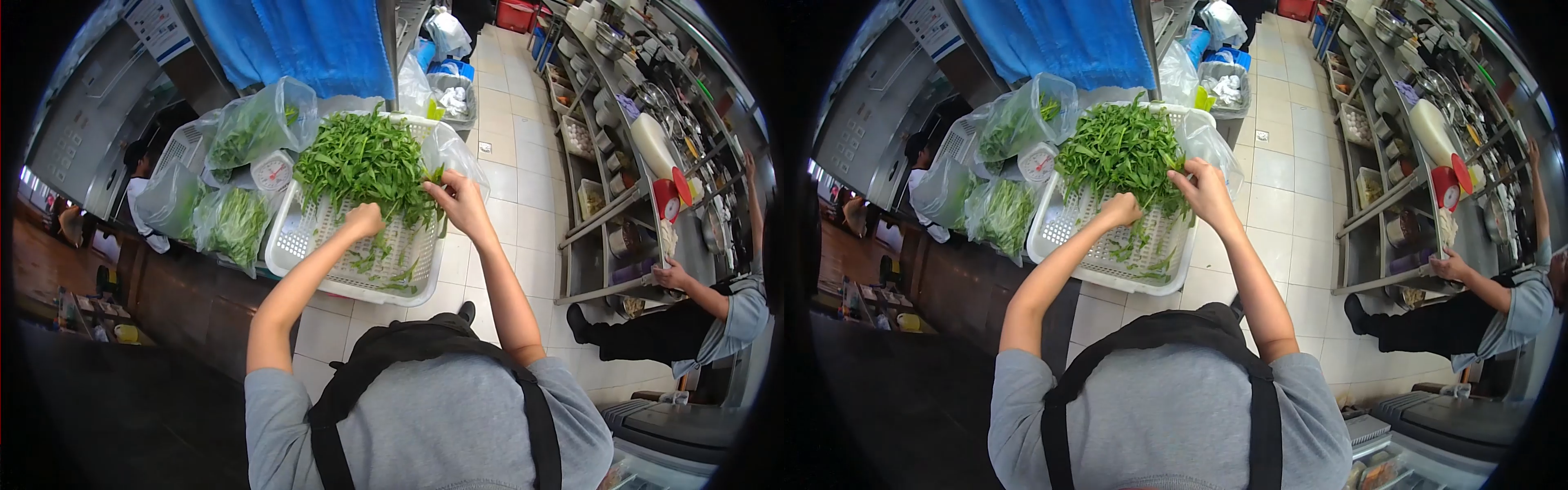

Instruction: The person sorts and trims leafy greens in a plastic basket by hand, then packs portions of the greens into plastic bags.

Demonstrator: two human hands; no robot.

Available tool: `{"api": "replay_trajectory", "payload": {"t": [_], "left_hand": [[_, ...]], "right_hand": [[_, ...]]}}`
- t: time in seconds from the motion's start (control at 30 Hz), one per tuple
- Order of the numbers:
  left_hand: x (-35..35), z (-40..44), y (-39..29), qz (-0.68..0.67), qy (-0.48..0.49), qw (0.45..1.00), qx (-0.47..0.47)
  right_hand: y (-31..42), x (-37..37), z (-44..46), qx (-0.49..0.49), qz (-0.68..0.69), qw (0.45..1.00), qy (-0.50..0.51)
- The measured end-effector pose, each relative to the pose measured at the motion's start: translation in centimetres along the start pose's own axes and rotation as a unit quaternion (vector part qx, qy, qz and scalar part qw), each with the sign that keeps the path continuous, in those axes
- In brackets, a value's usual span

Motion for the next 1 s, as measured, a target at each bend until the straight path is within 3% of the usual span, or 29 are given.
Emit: {"api": "replay_trajectory", "payload": {"t": [0.13, 0.2, 0.27, 0.3, 0.43, 0.57, 0.67, 0.77, 0.83, 1.0], "left_hand": [[-2.2, -4.3, 0.6, -0.115, 0.045, 0.992, 0.04], [-3.4, -5.6, 1.2, -0.156, -0.003, 0.984, 0.085], [-5.3, -7.6, 1.5, -0.178, -0.061, 0.975, 0.116], [-5.8, -8.2, 1.4, -0.244, -0.067, 0.952, 0.171], [-6.8, -10.4, 3.3, -0.42, -0.103, 0.884, 0.177], [-7.6, -13.0, 3.1, -0.583, -0.063, 0.794, 0.161], [-8.0, -14.5, 2.9, -0.555, -0.098, 0.801, 0.202], [-6.7, -15.9, 1.8, -0.406, -0.124, 0.881, 0.207], [-6.4, -16.5, 0.3, -0.336, -0.136, 0.909, 0.206], [-3.7, -13.9, 1.8, -0.432, -0.1, 0.884, 0.149]], "right_hand": [[-2.1, 0.4, -1.2, 0.043, 0.05, 0.998, 0.004], [-3.1, 1.3, -1.7, 0.07, 0.026, 0.997, 0.03], [-2.1, 1.7, -1.9, 0.019, -0.01, 1.0, 0.021], [-2.6, 2.5, -1.9, 0.027, 0.023, 0.999, 0.03], [-3.7, 6.0, -2.7, 0.116, 0.161, 0.976, 0.093], [-4.9, 11.2, -5.5, 0.242, 0.309, 0.907, 0.148], [-5.8, 14.8, -7.7, 0.331, 0.429, 0.822, 0.176], [-4.6, 15.7, -8.1, 0.361, 0.561, 0.739, 0.093], [-6.2, 16.5, -8.1, 0.342, 0.58, 0.736, 0.069], [-5.5, 15.1, -8.9, 0.337, 0.598, 0.727, 0.017]]}}
Point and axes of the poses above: each hand's wrist, its own z-axis towards the middle knuckle, its own x-axis out of the palm, y = z × x, the point moved 8 cm from there along z, towards the middle knuckle, and after that the axes turned 1 degree about y, right-handed, at the moved point
